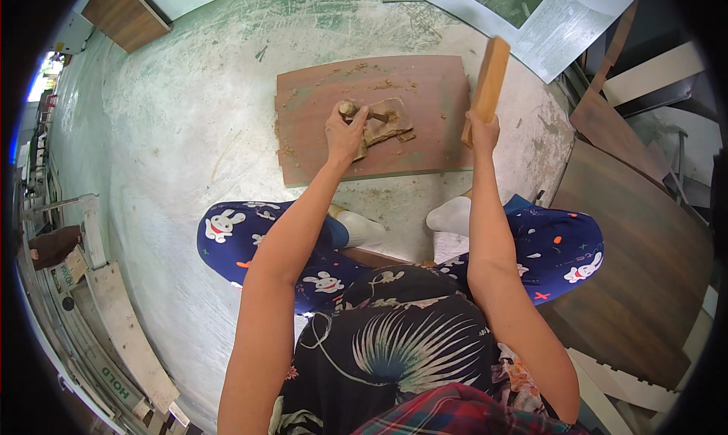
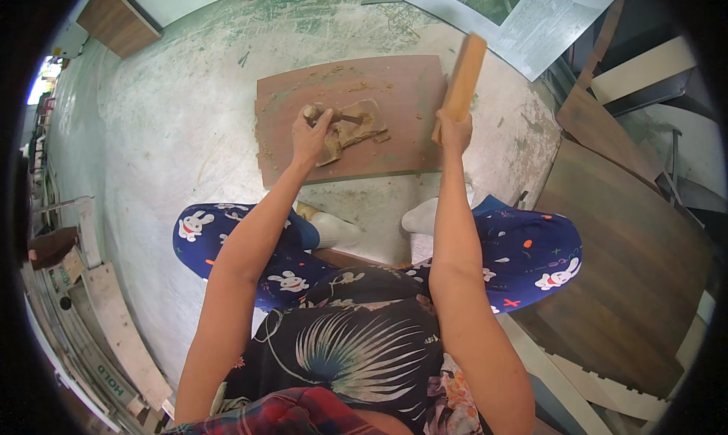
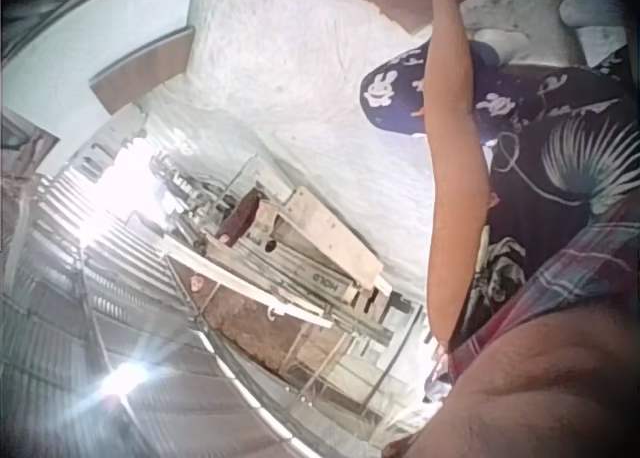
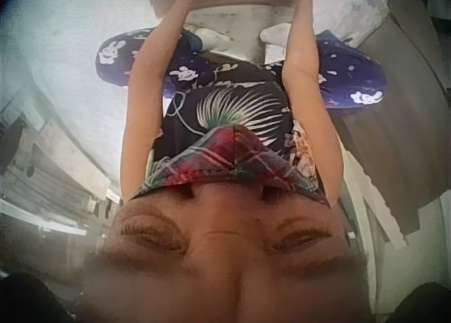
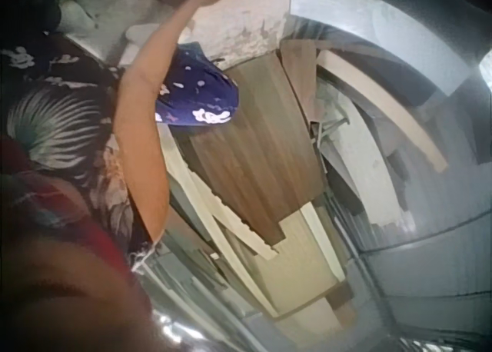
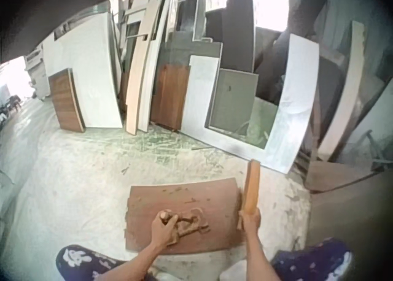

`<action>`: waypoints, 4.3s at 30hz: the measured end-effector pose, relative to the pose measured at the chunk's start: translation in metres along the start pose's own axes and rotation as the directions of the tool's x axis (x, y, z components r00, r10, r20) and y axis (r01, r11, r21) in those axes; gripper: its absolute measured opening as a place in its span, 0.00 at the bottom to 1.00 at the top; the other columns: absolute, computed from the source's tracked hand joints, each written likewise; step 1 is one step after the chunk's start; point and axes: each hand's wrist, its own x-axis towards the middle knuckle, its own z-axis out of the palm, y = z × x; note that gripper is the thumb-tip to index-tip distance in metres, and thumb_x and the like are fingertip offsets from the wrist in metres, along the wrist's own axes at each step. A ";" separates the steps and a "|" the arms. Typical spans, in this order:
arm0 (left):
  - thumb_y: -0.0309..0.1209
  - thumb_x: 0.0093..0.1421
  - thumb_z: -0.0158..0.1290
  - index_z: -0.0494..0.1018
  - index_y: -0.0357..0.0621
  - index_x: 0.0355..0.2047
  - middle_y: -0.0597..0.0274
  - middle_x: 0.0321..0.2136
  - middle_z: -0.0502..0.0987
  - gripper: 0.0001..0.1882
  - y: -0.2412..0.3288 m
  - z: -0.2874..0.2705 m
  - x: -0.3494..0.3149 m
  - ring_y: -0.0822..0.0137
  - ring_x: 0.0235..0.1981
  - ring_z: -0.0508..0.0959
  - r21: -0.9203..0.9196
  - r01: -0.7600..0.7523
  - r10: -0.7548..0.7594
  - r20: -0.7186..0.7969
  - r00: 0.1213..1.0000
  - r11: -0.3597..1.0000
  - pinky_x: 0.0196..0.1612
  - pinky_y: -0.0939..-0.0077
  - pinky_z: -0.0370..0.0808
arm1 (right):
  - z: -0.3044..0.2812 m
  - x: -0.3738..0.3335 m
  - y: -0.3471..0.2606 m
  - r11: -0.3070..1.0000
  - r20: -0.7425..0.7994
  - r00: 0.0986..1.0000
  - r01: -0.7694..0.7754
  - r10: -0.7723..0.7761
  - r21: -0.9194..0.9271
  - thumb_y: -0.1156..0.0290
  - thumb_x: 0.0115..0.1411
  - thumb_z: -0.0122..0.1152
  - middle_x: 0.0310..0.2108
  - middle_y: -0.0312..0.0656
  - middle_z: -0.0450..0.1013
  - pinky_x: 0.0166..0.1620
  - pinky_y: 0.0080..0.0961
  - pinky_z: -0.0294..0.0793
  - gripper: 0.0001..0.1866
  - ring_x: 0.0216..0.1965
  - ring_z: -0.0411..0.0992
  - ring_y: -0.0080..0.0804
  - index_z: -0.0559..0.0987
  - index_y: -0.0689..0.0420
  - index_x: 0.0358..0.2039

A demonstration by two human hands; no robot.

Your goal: Using a hammer and chisel to carve a piece of wood on a work board.

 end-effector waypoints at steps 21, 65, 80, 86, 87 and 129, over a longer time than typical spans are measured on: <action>0.39 0.50 0.65 0.75 0.41 0.42 0.57 0.33 0.82 0.22 -0.025 -0.002 0.012 0.62 0.37 0.81 0.275 -0.011 0.048 -0.128 0.991 0.961 0.43 0.68 0.75 | -0.091 -0.155 -0.225 0.667 0.418 0.554 0.719 -0.720 0.195 0.61 0.47 0.69 0.43 0.49 0.76 0.48 0.30 0.73 0.38 0.43 0.76 0.36 0.68 0.64 0.57; 0.27 0.51 0.61 0.74 0.38 0.35 0.59 0.27 0.78 0.12 -0.035 -0.006 0.021 0.66 0.29 0.78 -0.057 0.087 -0.093 -0.124 0.988 0.995 0.36 0.70 0.74 | -0.028 -0.106 -0.233 0.306 0.921 0.261 0.937 -0.290 -0.169 0.59 0.46 0.64 0.47 0.56 0.75 0.50 0.37 0.73 0.43 0.46 0.75 0.54 0.64 0.45 0.65; 0.32 0.52 0.62 0.72 0.36 0.44 0.48 0.35 0.80 0.21 -0.038 0.016 0.024 0.50 0.40 0.80 0.076 -0.012 0.030 -0.234 0.972 0.997 0.46 0.63 0.74 | -0.100 -0.149 -0.255 0.526 0.752 0.436 0.839 -0.494 -0.141 0.64 0.49 0.66 0.56 0.50 0.72 0.58 0.29 0.68 0.40 0.54 0.73 0.44 0.65 0.52 0.65; 0.38 0.52 0.63 0.72 0.39 0.45 0.48 0.38 0.80 0.23 -0.023 0.018 0.015 0.49 0.42 0.79 0.150 0.120 -0.076 -0.270 0.960 0.981 0.49 0.61 0.74 | -0.129 -0.163 -0.260 0.411 0.727 0.437 0.882 -0.530 -0.230 0.63 0.48 0.66 0.54 0.51 0.73 0.57 0.29 0.68 0.40 0.52 0.74 0.44 0.67 0.53 0.64; 0.38 0.52 0.63 0.72 0.39 0.45 0.48 0.38 0.80 0.23 -0.023 0.016 0.012 0.49 0.42 0.79 0.155 0.115 -0.068 -0.279 0.958 0.981 0.49 0.61 0.74 | -0.130 -0.162 -0.260 0.410 0.726 0.429 0.885 -0.537 -0.219 0.63 0.48 0.66 0.54 0.51 0.73 0.57 0.29 0.68 0.40 0.52 0.74 0.44 0.67 0.53 0.64; 0.35 0.52 0.63 0.70 0.37 0.44 0.41 0.40 0.75 0.23 -0.011 0.003 0.000 0.41 0.44 0.75 0.477 0.053 0.112 -0.310 0.944 0.877 0.46 0.54 0.73 | -0.061 -0.059 -0.197 0.672 0.764 0.449 0.740 -0.462 -0.028 0.60 0.48 0.68 0.55 0.55 0.71 0.59 0.32 0.68 0.42 0.56 0.71 0.46 0.65 0.56 0.64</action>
